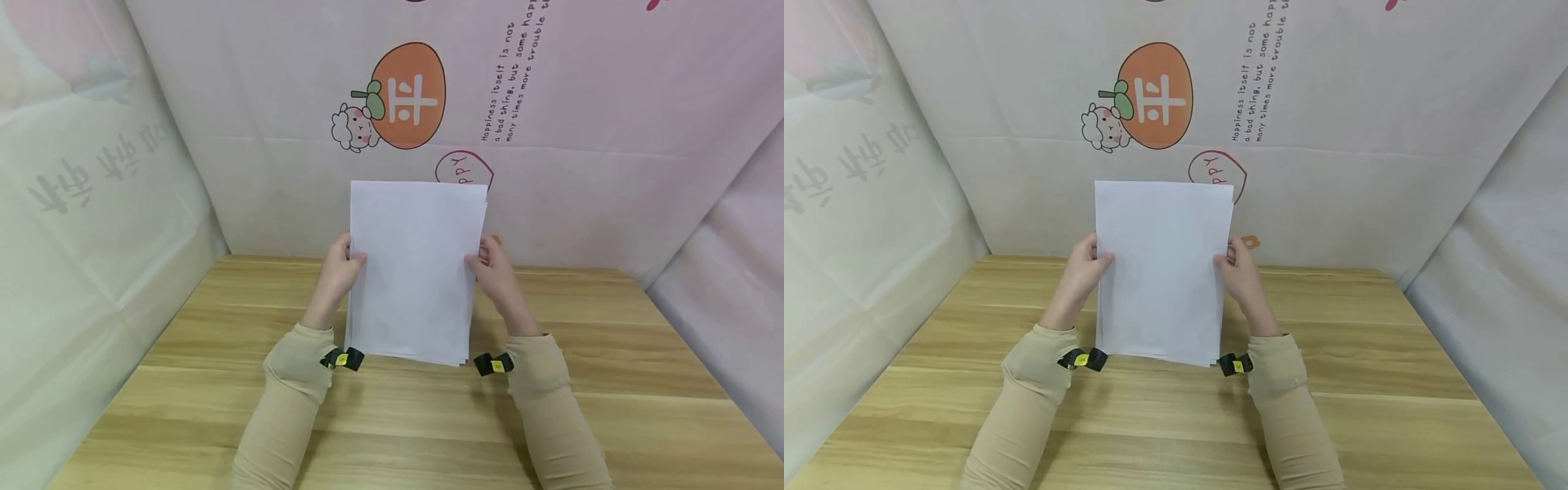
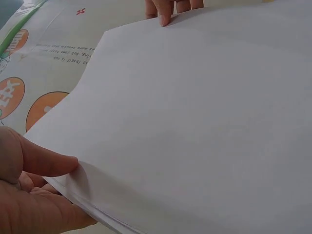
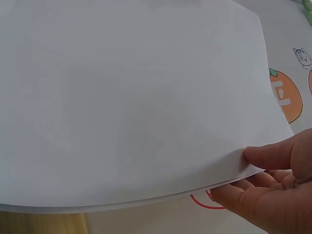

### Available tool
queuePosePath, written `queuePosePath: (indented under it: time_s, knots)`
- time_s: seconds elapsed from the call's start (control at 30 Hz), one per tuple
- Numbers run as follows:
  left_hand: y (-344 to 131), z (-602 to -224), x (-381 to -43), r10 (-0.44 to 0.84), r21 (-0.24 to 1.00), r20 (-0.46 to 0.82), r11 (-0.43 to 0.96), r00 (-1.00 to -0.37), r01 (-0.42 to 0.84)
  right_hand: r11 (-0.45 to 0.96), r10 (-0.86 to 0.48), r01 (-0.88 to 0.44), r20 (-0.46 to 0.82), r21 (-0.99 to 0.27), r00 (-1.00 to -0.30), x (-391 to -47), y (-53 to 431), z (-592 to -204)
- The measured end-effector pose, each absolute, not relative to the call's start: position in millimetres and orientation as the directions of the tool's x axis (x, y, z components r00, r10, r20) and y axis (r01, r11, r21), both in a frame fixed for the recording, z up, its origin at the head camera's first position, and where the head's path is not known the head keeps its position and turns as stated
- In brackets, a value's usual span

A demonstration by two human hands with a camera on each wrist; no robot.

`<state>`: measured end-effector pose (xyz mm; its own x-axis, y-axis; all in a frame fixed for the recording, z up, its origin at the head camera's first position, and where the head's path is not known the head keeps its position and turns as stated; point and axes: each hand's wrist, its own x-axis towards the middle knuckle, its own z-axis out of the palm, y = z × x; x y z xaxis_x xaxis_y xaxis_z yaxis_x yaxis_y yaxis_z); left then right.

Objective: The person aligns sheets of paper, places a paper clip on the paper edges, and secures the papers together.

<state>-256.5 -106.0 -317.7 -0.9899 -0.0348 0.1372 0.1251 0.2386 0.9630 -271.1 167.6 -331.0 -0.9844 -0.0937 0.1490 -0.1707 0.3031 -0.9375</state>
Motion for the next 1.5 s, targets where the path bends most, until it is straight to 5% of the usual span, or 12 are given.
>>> queuePosePath:
  time_s: [0.87, 1.5]
  knots:
    - [-106.8, -318.7, -257.2, -0.005, 0.914, 0.39, 0.122, -0.921, 0.386, 0.201, -0.046, -0.433, 0.433, -0.879, -0.9, -270.2, 165.0, -331.9]
    - [-111.3, -320.5, -258.2, 0.005, 0.903, 0.427, 0.06, -0.904, 0.426, 0.078, -0.082, -0.554, 0.548, -0.829, -0.832, -271.6, 163.2, -333.1]
